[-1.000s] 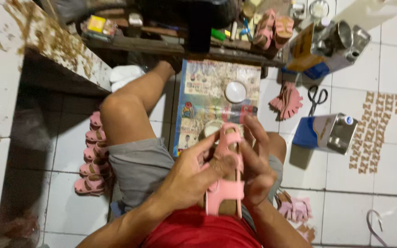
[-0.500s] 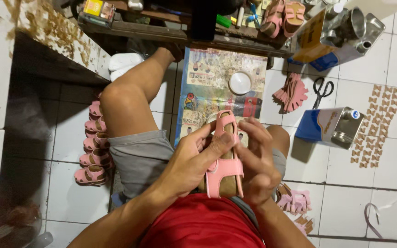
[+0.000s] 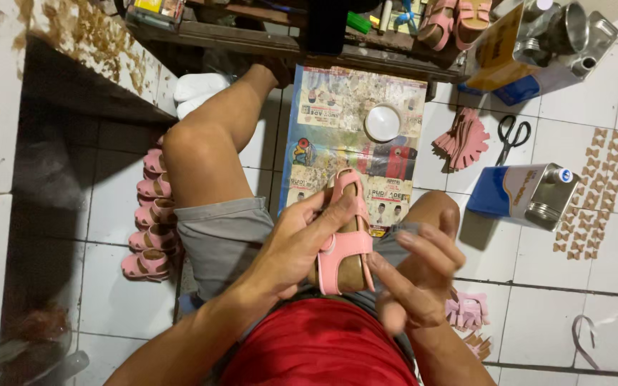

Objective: The person sits on the floor and fits a pink strap upper onto a wooden sandal sole, pressing the straps and edges by hand. They repeatedly dip their fingers into a small bowl, likely glue, and smooth the straps against the sole, then set the finished sandal aside with others.

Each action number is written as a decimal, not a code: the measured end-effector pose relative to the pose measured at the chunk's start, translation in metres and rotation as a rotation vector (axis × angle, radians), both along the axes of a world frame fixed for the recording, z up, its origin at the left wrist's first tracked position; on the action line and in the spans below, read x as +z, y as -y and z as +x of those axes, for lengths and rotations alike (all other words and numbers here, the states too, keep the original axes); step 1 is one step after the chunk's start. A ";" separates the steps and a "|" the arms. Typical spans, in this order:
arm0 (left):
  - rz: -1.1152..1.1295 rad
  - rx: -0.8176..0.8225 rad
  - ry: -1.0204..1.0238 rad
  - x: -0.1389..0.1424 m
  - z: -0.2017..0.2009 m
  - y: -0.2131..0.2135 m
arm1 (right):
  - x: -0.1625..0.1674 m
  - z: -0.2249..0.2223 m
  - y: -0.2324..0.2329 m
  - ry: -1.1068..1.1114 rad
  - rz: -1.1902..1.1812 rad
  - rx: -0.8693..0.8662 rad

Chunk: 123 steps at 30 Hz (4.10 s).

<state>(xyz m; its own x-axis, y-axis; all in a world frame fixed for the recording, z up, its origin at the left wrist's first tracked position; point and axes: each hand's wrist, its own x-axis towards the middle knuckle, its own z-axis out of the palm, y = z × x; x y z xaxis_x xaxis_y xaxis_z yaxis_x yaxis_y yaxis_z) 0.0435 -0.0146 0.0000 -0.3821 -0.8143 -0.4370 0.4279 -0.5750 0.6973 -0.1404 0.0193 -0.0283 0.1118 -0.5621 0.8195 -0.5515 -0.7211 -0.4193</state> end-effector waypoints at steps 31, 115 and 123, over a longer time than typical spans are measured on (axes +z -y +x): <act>0.407 -0.157 -0.290 -0.034 -0.006 -0.006 | -0.050 -0.013 -0.005 0.058 -0.014 0.216; -0.945 -0.228 0.425 0.053 0.006 -0.025 | -0.003 -0.009 -0.018 0.460 0.227 0.157; -1.060 -0.217 0.497 0.050 0.008 -0.021 | -0.015 -0.017 -0.018 0.517 0.097 0.161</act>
